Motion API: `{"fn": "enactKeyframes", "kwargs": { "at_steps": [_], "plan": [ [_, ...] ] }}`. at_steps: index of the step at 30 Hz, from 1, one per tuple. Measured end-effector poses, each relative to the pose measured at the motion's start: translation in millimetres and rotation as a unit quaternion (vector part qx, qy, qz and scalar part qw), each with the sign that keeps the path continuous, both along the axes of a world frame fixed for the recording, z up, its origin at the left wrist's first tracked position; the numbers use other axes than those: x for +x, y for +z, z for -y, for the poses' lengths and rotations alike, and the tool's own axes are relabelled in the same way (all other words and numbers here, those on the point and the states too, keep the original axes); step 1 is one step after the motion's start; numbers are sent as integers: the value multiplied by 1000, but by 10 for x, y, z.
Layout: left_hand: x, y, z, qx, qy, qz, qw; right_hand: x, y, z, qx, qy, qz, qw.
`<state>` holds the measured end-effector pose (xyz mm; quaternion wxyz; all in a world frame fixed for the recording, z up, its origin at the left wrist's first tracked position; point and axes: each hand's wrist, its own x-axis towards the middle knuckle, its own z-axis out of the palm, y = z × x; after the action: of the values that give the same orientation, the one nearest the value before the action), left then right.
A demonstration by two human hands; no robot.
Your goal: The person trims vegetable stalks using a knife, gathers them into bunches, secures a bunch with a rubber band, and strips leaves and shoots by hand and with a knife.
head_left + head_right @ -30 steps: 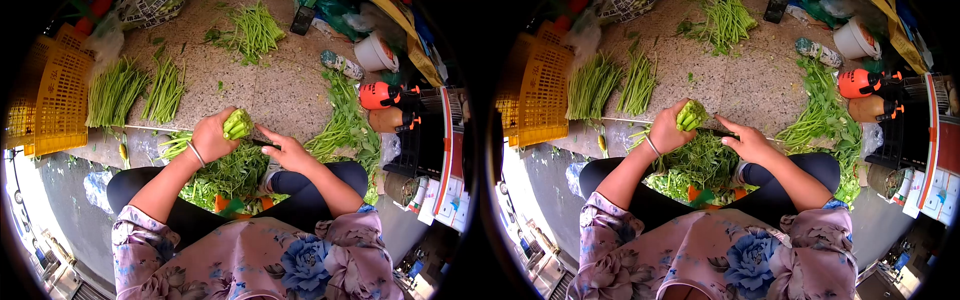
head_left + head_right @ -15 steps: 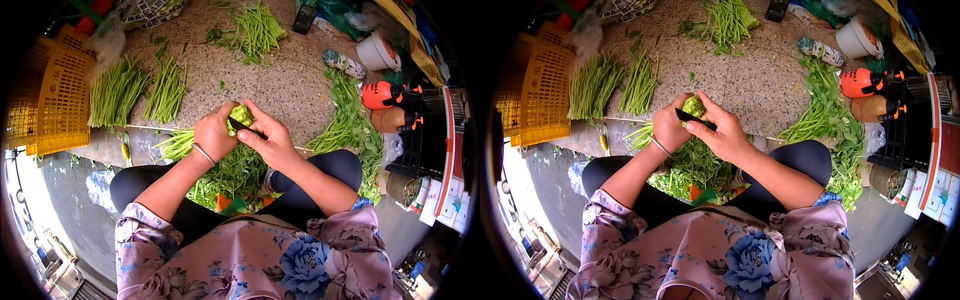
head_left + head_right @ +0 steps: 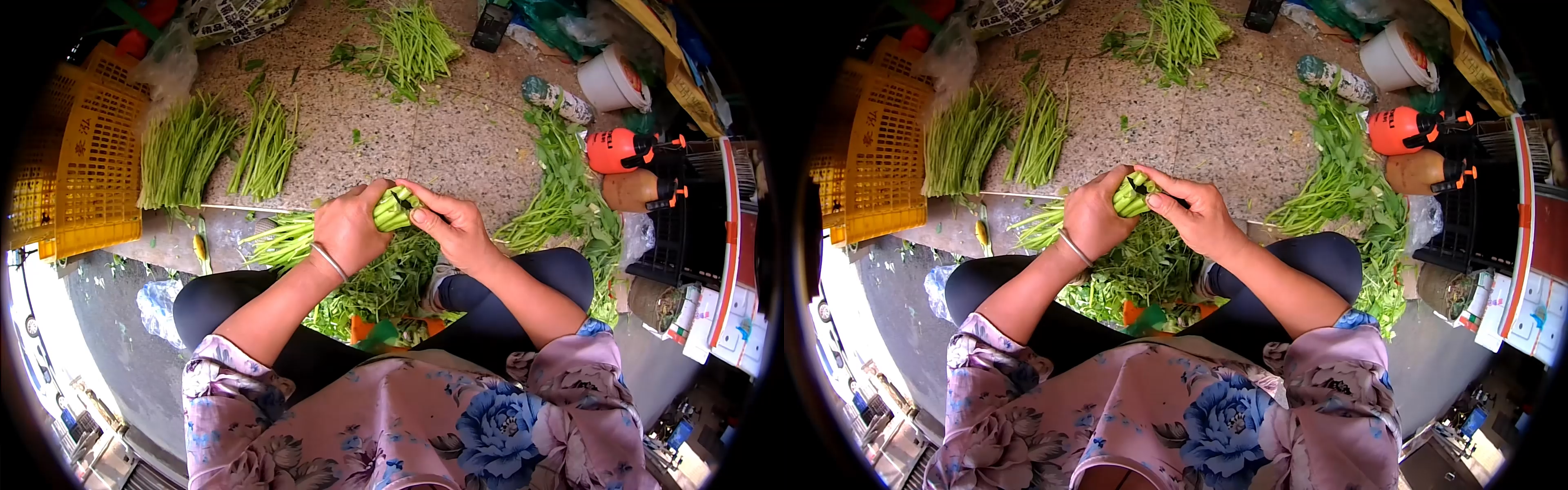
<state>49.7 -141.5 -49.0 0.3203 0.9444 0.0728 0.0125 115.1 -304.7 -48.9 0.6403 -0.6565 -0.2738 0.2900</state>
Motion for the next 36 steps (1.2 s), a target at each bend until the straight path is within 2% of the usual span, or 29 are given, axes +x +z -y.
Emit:
{"fn": "enactKeyframes", "kwargs": {
  "at_steps": [8, 10, 12, 14, 16, 18, 19, 20, 22, 24, 26, 28, 29, 31, 32, 34, 35, 36],
  "plan": [
    [-54, -2, 31, 19, -22, -48, 998, -5, -249, 118, 23, 6, -67, 998],
    [-52, -2, 29, 20, -27, -63, 997, 6, -227, 150, -31, 37, -89, 995],
    [-53, -1, 18, 25, -42, -85, 995, 11, -272, 183, -37, 39, -89, 995],
    [-71, 5, 2, 5, -38, -55, 998, 22, -288, 224, -89, 21, -85, 992],
    [-62, 36, -37, -17, -38, -24, 999, 49, -339, 289, -208, -2, -137, 969],
    [-21, 86, -126, -68, -24, -5, 997, 35, -515, 311, -187, 38, -95, 977],
    [-10, 56, -181, -99, -39, 15, 994, 36, -588, 305, -219, 118, -159, 955],
    [-7, 47, -216, -100, -33, 15, 994, 12, -609, 387, -359, 194, -113, 906],
    [-4, 57, -273, -149, -41, 40, 987, -127, -645, 410, -512, 237, 35, 825],
    [-23, 80, -292, -183, -22, 21, 983, -125, -731, 392, -520, 254, 47, 814],
    [-35, 71, -303, -245, -18, 57, 968, -52, -737, 376, -530, 267, 62, 802],
    [-65, 112, -286, -253, -8, 66, 965, 97, -519, 237, -610, 249, 34, 752],
    [-79, 109, -290, -252, -19, 63, 965, 185, -525, 225, -610, 248, 36, 752],
    [-117, 156, -278, -274, -23, 65, 959, 328, -559, 237, -657, 71, 81, 746],
    [-125, 174, -275, -274, -20, 68, 959, 306, -597, 244, -657, 73, 85, 745],
    [-140, 189, -283, -175, -95, 138, 970, 243, -630, 247, -632, -107, 351, 683],
    [-143, 181, -296, -147, -130, 142, 970, 382, -632, 238, -573, 7, 162, 804],
    [-144, 209, -285, -147, -125, 144, 971, 349, -534, 161, -573, 10, 165, 803]
  ]
}}
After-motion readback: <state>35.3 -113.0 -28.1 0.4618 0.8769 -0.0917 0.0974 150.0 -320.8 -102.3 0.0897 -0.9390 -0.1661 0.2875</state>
